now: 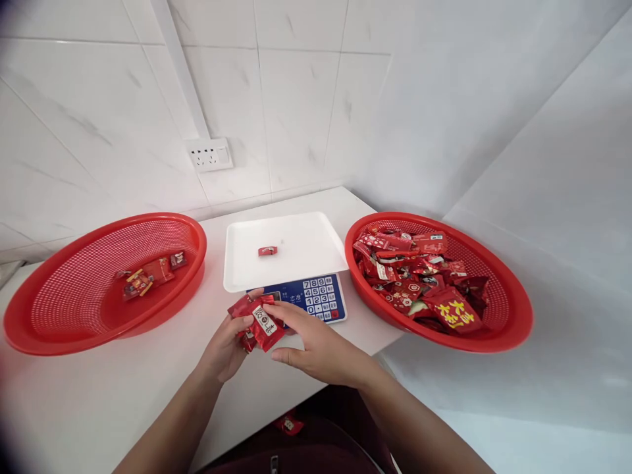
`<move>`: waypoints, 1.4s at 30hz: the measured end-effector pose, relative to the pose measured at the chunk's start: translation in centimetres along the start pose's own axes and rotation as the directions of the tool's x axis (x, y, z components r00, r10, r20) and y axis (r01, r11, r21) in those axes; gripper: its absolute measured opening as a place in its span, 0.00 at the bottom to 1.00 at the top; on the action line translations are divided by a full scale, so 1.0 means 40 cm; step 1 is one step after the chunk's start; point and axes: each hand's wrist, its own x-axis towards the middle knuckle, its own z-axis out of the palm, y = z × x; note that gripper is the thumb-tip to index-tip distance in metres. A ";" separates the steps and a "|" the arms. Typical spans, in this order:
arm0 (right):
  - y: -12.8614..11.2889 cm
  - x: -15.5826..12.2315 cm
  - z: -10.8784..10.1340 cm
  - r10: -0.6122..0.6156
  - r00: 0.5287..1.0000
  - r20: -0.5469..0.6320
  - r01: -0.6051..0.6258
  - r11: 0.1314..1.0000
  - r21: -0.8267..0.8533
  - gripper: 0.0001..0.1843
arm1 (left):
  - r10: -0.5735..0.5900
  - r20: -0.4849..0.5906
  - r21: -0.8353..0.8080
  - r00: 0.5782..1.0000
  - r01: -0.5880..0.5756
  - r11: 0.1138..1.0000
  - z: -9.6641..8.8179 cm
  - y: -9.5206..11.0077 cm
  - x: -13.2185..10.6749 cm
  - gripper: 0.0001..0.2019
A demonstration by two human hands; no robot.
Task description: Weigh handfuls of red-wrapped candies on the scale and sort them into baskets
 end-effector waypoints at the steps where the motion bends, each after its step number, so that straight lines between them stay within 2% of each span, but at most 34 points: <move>1: 0.001 -0.001 -0.002 0.004 1.000 -0.008 -0.004 0.999 0.035 0.33 | 0.012 -0.009 0.008 1.000 -0.012 1.000 -0.002 0.002 0.001 0.29; 7: 0.003 0.009 0.002 0.036 0.990 -0.135 -0.023 0.995 0.097 0.23 | 0.022 0.008 0.002 1.000 -0.022 1.000 0.002 0.000 0.001 0.31; 12: 0.017 0.015 0.008 0.134 0.960 -0.244 -0.089 0.979 0.184 0.22 | 0.016 0.019 -0.013 1.000 -0.016 1.000 0.013 -0.002 -0.009 0.32; 16: 0.027 0.032 -0.003 0.159 0.940 -0.303 -0.068 0.954 0.290 0.22 | -0.014 -0.010 -0.021 1.000 0.014 1.000 0.013 -0.001 -0.021 0.33; 19: 0.024 0.053 -0.028 0.140 0.921 -0.364 -0.032 0.957 0.288 0.26 | -0.033 -0.023 -0.027 0.999 0.032 0.999 0.009 -0.001 -0.035 0.34; 22: 0.019 0.063 -0.053 0.085 0.913 -0.400 -0.016 0.985 0.173 0.34 | -0.053 -0.040 -0.027 0.998 0.052 0.998 0.000 -0.006 -0.052 0.34; 26: 0.020 0.044 -0.051 0.085 0.945 -0.315 -0.087 0.996 0.008 0.30 | -0.085 -0.091 -0.036 0.992 0.082 0.996 -0.008 -0.019 -0.067 0.32; 29: 0.021 0.017 -0.025 0.097 0.985 -0.139 -0.094 0.995 0.030 0.30 | -0.082 -0.123 -0.026 0.989 0.080 0.996 -0.003 -0.027 -0.066 0.30; 32: 0.016 -0.007 0.003 0.061 0.998 0.001 -0.061 0.998 -0.010 0.33 | -0.098 -0.069 0.005 0.993 0.099 0.995 0.007 -0.031 -0.058 0.30; 35: 0.012 -0.022 0.022 0.014 1.000 -0.013 -0.015 0.998 -0.058 0.32 | -0.127 0.047 0.079 0.991 0.123 0.989 0.013 -0.041 -0.045 0.34; 38: 0.017 -0.034 0.034 -0.031 0.998 -0.053 0.027 0.997 -0.070 0.31 | -0.125 0.119 0.165 0.985 0.105 0.981 0.016 -0.066 -0.030 0.39; 42: 0.026 -0.056 0.044 0.008 0.999 -0.052 -0.016 0.989 -0.147 0.34 | -0.112 0.071 0.163 0.991 0.100 0.982 0.026 -0.104 -0.021 0.41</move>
